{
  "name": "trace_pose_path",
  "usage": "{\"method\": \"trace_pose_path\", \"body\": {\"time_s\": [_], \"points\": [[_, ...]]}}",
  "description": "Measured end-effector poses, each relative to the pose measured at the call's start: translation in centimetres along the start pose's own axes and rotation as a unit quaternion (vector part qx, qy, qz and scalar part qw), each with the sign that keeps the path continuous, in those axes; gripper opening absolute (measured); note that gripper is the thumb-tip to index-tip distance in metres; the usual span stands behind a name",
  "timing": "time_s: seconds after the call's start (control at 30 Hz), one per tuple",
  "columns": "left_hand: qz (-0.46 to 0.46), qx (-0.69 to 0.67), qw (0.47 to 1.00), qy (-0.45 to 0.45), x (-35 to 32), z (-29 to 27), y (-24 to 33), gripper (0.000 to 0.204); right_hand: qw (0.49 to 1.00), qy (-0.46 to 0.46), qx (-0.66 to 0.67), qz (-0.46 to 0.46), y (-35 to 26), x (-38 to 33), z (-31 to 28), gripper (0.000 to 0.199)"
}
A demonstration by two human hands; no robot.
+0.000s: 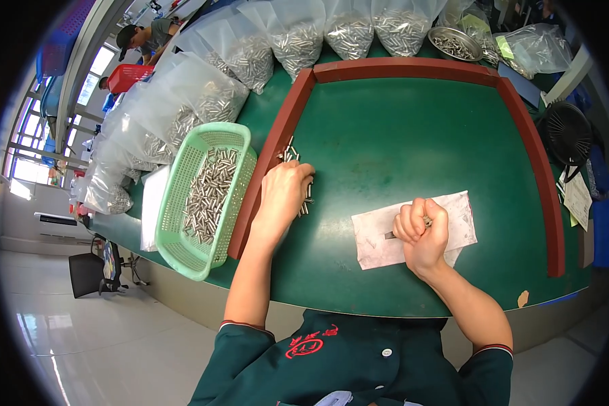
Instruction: The recorder is inspecting and assembling small cylindrical metal pins on a green workbench in a factory setting.
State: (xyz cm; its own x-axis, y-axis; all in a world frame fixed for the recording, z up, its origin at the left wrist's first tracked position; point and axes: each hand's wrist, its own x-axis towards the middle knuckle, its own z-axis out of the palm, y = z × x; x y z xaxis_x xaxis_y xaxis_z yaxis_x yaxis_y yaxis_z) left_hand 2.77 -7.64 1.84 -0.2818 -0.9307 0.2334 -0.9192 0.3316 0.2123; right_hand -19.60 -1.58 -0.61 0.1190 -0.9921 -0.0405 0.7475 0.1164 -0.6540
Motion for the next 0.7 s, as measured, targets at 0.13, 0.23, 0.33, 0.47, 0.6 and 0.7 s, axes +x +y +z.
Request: {"method": "trace_pose_path", "body": {"time_s": [0.13,0.23,0.33,0.47,0.6,0.7], "points": [[-0.005,-0.021,0.999,-0.025,0.6,0.0,-0.2,0.01,1.0,0.0,0.005,0.003,-0.1,0.0,0.0,0.038],[-0.035,-0.033,0.998,-0.028,0.7,0.4,-0.4,0.011,1.0,0.003,0.002,0.004,-0.2,-0.1,0.1,0.038],[-0.052,-0.101,0.993,-0.023,0.6,0.6,-0.4,0.012,1.0,0.006,0.003,0.003,-0.1,0.1,-0.1,0.038],[-0.063,-0.102,0.991,-0.05,0.4,-0.3,0.6,0.012,1.0,0.006,0.008,0.007,-0.2,0.0,0.0,0.038],[-0.073,-0.093,0.992,-0.037,0.6,0.5,0.5,0.011,1.0,0.012,0.008,0.003,0.0,0.1,-0.1,0.038],[-0.072,-0.079,0.994,-0.017,0.4,0.6,0.8,0.011,1.0,0.004,0.006,0.006,-0.1,0.1,0.2,0.038]]}}
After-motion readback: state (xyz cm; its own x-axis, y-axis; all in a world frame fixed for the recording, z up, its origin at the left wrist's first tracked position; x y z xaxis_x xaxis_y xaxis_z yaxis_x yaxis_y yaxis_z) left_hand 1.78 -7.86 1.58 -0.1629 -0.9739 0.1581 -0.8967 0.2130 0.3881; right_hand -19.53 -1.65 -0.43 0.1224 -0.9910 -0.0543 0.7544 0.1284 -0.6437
